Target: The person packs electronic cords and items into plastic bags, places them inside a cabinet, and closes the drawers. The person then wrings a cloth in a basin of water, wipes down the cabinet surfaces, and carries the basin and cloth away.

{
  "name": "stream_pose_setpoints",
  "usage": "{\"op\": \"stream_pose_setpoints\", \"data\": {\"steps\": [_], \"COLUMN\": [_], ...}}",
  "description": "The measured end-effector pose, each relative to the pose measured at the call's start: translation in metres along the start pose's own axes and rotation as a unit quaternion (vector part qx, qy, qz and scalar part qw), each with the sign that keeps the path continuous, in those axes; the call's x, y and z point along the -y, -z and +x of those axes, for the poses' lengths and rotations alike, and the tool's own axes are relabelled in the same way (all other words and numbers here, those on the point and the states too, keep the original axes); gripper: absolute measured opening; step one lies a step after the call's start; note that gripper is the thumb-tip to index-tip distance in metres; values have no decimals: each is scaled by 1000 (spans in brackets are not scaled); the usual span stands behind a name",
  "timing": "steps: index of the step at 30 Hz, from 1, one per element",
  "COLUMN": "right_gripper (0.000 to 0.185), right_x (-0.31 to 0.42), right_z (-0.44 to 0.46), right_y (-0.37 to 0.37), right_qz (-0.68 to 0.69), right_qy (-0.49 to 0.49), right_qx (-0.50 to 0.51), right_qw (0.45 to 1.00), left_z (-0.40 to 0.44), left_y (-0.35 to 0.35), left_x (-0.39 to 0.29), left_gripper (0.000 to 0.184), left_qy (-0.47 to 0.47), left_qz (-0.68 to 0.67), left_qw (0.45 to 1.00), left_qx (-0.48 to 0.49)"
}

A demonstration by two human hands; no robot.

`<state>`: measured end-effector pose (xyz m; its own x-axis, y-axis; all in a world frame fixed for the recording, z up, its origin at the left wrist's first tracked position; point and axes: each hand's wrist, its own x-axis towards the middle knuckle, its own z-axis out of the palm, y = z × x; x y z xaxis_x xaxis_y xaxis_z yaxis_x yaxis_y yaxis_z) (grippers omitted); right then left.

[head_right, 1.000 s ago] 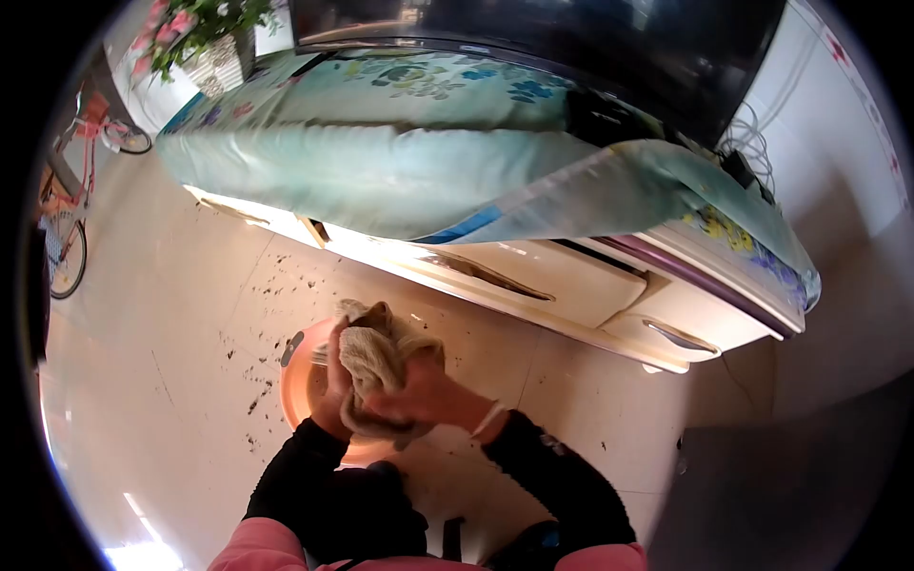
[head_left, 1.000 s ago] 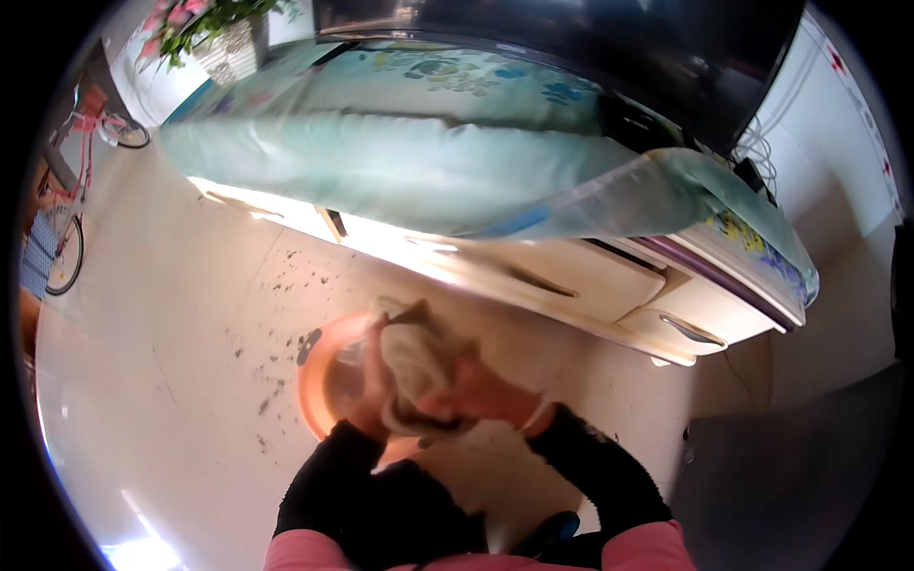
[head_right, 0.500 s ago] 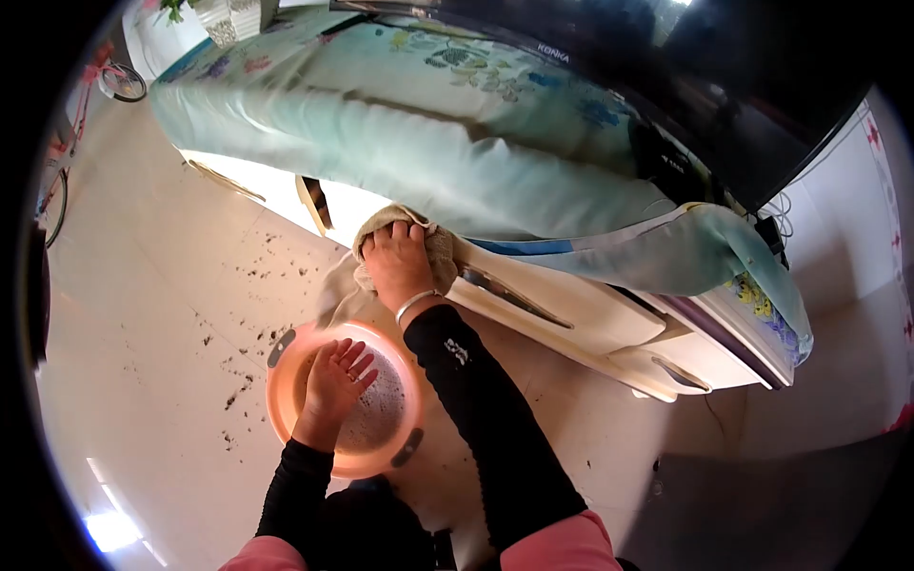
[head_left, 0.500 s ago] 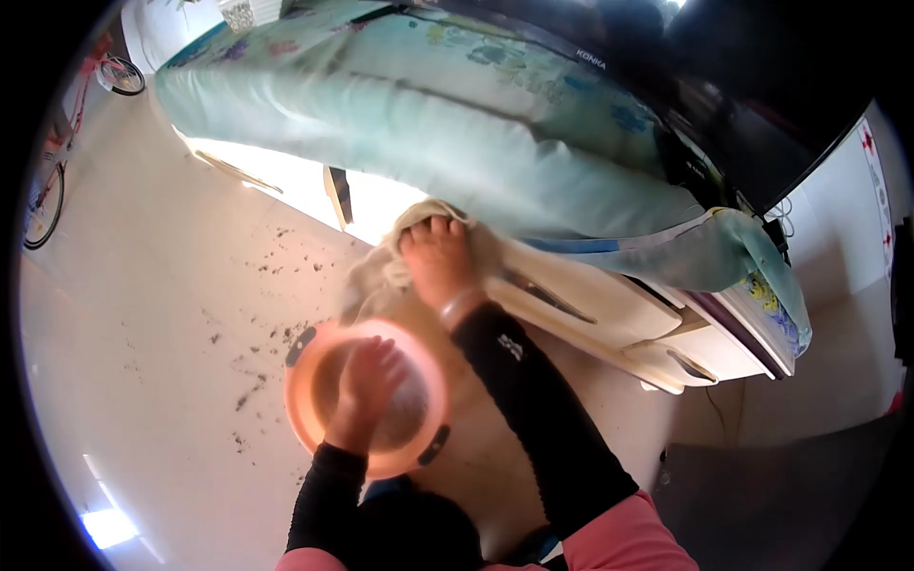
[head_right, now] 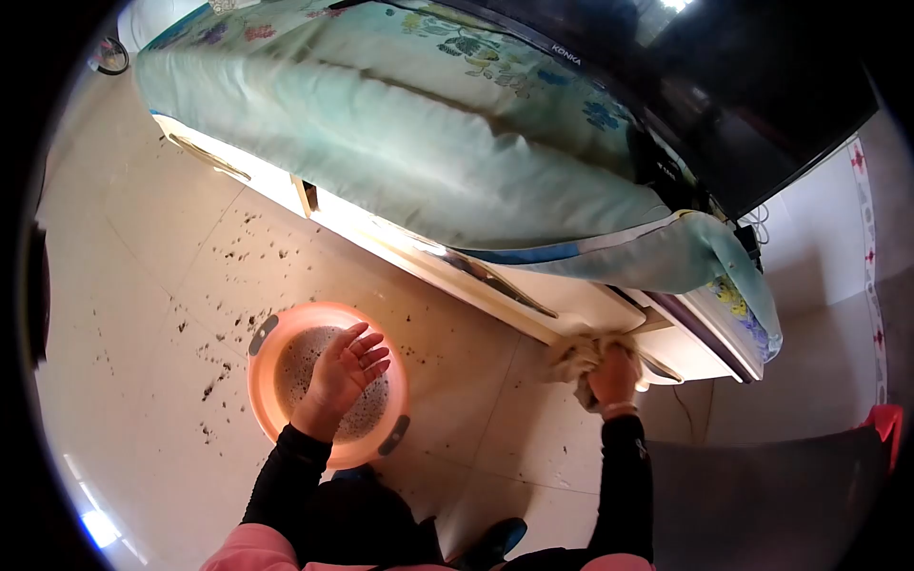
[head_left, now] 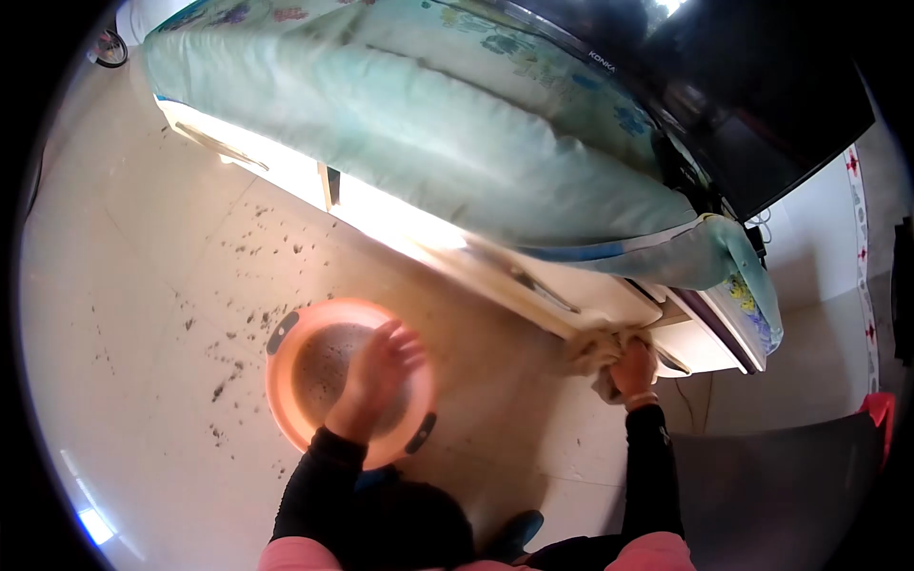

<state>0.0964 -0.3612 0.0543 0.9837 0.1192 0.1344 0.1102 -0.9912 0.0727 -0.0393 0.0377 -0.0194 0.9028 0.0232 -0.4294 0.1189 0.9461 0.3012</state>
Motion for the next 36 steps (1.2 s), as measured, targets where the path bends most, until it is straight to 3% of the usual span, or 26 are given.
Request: {"op": "stream_pose_setpoints", "data": {"steps": [4,7,10,12,13,14,16,18,21,24,26,27,28,29,30,31,33,34,36], "right_gripper": [41,46,26,11,8,8,15,16,19,22,22,22,23,27,28,28,35,45,49], "right_x": [-30,24,57,125,162,201,244,230,172,105,62,40,19,3,6,14,39,76,124], "right_z": [-24,-19,15,40,54,61,64,59,51,33,23,17,12,5,-2,-4,-11,-9,5], "right_y": [40,82,36,12,8,11,0,-14,-28,-30,-18,-10,-3,1,20,34,55,67,61], "right_qz": [-95,-29,-2,46,51,66,42,84,127,79,20,96,172,93,83,82,213,277,240], "right_qy": [56,240,393,451,468,399,372,348,333,247,130,115,101,66,50,55,80,126,306], "right_qx": [-64,-135,-152,-206,-167,-78,-98,-67,-73,-50,43,18,-8,10,8,12,7,11,-32], "right_qw": [992,961,907,867,867,911,922,931,932,965,990,989,980,993,995,995,974,952,921], "left_z": [-2,1,5,5,1,-6,-6,-4,-2,-1,4,8,16,23,27,30,42,48,61], "left_y": [-12,-12,-14,-14,-16,-19,-13,6,6,-3,-7,-6,1,9,6,5,7,1,0], "left_x": [2,16,21,20,17,13,8,7,5,11,16,19,27,35,42,50,67,70,69], "left_gripper": [32,31,30,31,31,31,31,32,31,29,29,29,31,33,36,39,44,47,50], "left_qy": [-1,6,31,41,36,18,1,-33,-25,-19,11,39,11,-20,39,102,89,55,20], "left_qz": [8,24,44,40,42,42,45,-2,9,23,38,55,134,212,163,115,144,254,359], "left_qw": [1000,1000,998,998,998,999,999,999,1000,999,998,996,987,972,983,986,983,964,932], "left_qx": [-6,-3,-11,-5,-7,10,25,0,7,23,45,64,82,96,77,57,64,55,47]}}
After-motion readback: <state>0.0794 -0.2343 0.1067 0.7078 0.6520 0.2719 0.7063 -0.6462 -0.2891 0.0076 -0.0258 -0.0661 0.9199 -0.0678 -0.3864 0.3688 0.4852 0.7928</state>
